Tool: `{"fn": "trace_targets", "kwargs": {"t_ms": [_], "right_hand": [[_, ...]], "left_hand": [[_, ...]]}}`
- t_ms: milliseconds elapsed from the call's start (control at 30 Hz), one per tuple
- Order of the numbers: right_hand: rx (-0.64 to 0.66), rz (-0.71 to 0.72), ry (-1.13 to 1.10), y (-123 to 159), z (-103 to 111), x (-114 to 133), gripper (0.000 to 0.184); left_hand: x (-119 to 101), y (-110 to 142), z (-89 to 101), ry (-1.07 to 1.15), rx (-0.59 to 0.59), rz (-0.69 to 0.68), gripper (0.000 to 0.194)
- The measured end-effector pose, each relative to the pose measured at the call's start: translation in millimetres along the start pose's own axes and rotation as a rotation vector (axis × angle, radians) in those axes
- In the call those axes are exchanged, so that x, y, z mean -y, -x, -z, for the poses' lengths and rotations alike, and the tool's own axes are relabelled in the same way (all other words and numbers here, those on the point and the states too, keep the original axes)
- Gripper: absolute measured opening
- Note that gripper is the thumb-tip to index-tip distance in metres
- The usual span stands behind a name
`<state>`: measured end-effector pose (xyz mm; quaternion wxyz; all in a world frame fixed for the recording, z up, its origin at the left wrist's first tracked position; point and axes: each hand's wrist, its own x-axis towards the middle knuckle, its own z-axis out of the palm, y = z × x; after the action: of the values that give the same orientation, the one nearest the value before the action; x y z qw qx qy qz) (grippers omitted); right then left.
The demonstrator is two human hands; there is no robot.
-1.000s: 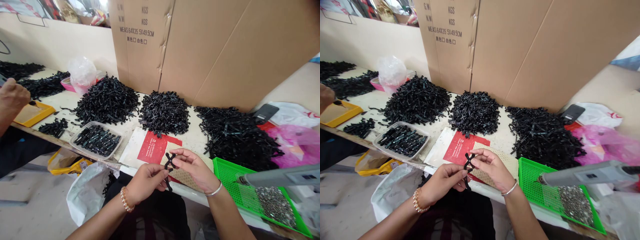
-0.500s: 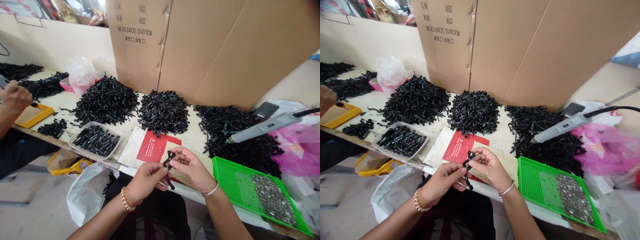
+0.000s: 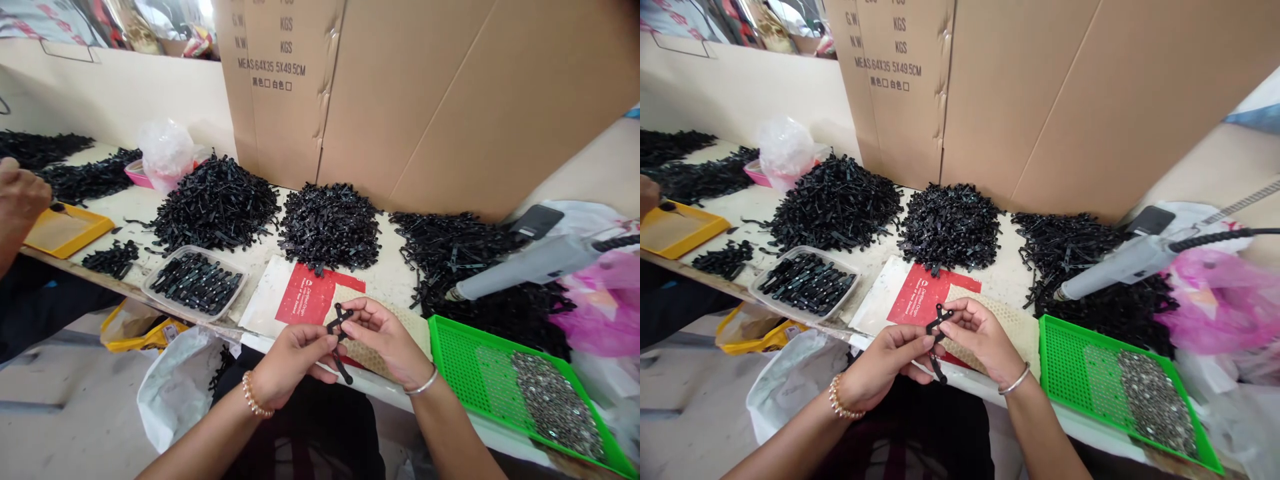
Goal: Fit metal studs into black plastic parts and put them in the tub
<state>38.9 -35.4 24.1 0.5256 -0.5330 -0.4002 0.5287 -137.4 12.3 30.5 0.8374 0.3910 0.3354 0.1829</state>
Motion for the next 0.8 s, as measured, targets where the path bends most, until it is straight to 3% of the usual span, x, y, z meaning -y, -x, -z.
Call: {"fn": "trace_targets", "kwargs": {"t_ms": [100, 233, 333, 500, 600, 667, 733, 800], "right_hand": [[-0.064, 0.010, -0.060, 2, -6, -5, 0.031], [-0.124, -0.044, -0.116, 8, -22, -16, 0.030], [-0.210, -0.016, -0.117, 14, -31, -29, 0.030], [-0.338, 0.209, 0.043, 23, -31, -51, 0.020], [-0.397, 0.341, 0.272, 38, -30, -49, 0.012], [-0.448, 0.411, 0.552, 57, -26, -37, 0.012], [-0.623, 0.528, 0.866, 81, -15, -20, 0.027], [-1.002, 0.758, 1.022, 101, 5, -5, 0.056]], "left_hand": [[2, -4, 1.5, 0.090, -0.134, -0.047, 0.035], [7, -13, 3.4, 0.222, -0.335, -0.139, 0.054], [12, -16, 3.5, 0.311, -0.314, -0.088, 0.044], [24, -17, -1.9, 0.404, -0.194, 0.042, 0.030], [29, -20, -7.4, 0.334, -0.178, 0.033, 0.029], [29, -25, -11.9, 0.273, -0.177, 0.036, 0.027], [26, -35, -18.6, 0.223, -0.163, 0.051, 0.026], [18, -48, -29.1, 0.188, -0.150, 0.068, 0.022]]}}
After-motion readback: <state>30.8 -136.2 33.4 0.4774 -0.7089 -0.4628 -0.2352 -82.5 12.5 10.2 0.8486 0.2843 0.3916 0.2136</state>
